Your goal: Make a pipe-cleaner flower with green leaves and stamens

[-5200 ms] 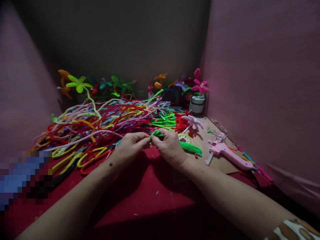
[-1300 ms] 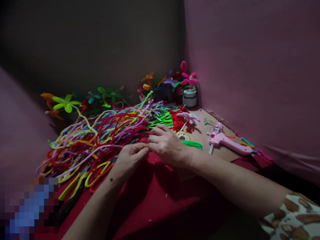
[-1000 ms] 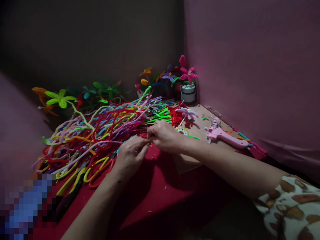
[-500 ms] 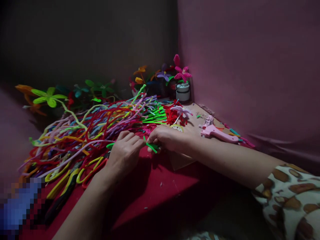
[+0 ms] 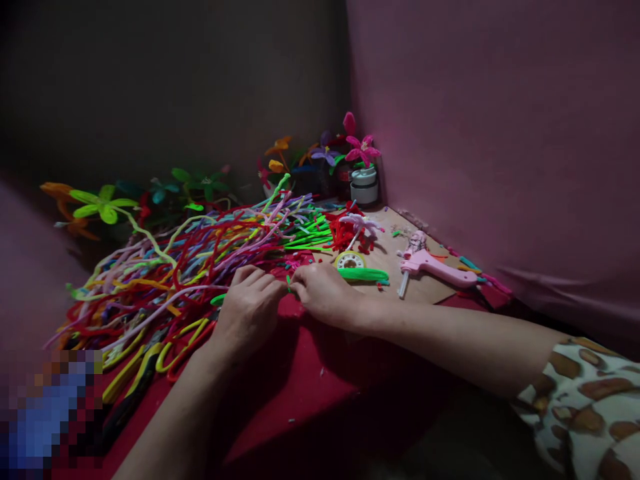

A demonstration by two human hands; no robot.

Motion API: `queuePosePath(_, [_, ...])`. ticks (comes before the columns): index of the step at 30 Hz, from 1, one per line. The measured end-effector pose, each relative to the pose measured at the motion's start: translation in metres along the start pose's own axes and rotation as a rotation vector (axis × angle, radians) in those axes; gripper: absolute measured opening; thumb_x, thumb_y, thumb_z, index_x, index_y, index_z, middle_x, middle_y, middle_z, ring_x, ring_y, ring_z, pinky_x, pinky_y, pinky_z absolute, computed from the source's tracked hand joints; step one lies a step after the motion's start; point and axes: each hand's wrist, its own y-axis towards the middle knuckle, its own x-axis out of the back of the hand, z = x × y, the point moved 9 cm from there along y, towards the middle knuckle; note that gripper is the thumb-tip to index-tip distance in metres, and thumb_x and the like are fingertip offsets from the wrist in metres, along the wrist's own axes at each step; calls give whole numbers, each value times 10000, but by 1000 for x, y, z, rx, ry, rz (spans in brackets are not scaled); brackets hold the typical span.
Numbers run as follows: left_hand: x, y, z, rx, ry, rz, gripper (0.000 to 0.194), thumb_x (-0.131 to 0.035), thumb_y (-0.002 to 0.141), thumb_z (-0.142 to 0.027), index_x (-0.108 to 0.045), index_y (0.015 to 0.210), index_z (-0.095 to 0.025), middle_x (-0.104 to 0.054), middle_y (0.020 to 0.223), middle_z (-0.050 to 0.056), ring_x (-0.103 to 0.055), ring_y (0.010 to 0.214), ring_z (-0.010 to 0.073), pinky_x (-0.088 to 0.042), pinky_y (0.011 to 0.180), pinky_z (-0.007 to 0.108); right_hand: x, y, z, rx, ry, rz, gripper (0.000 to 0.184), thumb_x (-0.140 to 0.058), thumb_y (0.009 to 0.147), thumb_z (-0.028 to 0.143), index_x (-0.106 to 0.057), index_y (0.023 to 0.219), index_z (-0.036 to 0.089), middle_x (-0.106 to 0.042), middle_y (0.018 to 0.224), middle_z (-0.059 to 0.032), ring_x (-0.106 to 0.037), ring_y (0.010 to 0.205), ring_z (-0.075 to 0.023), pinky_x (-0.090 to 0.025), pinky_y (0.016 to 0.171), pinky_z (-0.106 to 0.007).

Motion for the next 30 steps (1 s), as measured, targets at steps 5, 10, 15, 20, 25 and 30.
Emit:
queuePosePath(5, [-1, 0, 1, 7, 14, 5, 209, -410, 774, -90, -587, 687, -160, -568, 624, 46, -473, 629, 171, -365, 742, 364, -4, -3, 10, 61, -242, 49, 193, -503, 769, 181, -613, 620, 128, -565, 560, -23, -389, 502, -81, -267, 515, -232])
queuePosePath(10, [-8, -2, 4, -19, 33, 28, 202, -421, 789, -114, -579, 671, -159, -570, 630, 48, -473, 637, 174, -367, 753, 366, -19, 9, 1, 51, -135, 186, 201, -512, 752, 163, -575, 566, 122, -551, 513, -9, -415, 480, -72, -292, 490, -209])
queuePosePath(15, [-5, -1, 12, 22, 19, 41, 149, -461, 802, -159, -608, 782, -176, -614, 732, 50, -515, 735, 190, -341, 863, 404, -40, 14, -22, -156, 337, 323, 169, -464, 726, 133, -509, 563, 135, -565, 479, -3, -480, 398, -85, -337, 398, -190])
queuePosePath(20, [39, -9, 35, 303, 1, -341, 330, -561, 761, -249, -544, 1076, -152, -578, 1042, 133, -463, 1009, 260, -321, 909, 438, -26, 16, -21, -174, 557, 161, 163, -507, 730, 181, -527, 579, 123, -589, 496, -11, -469, 391, -64, -366, 407, -180])
queuePosePath(25, [8, -28, 72, 775, -701, -370, 211, -592, 729, -333, -590, 839, -153, -586, 753, 34, -532, 697, 155, -431, 666, 292, -16, 12, -17, -200, 626, 91, 176, -530, 747, 221, -524, 603, 121, -599, 509, -7, -406, 370, -33, -315, 390, -159])
queuePosePath(30, [-46, -34, 61, 1077, -1286, -115, 301, -654, 635, -419, -591, 616, -125, -517, 517, -18, -443, 455, 84, -359, 474, 222, -29, 8, -14, -157, 644, 165, 198, -506, 764, 223, -509, 590, 130, -571, 480, 6, -431, 390, -41, -317, 397, -160])
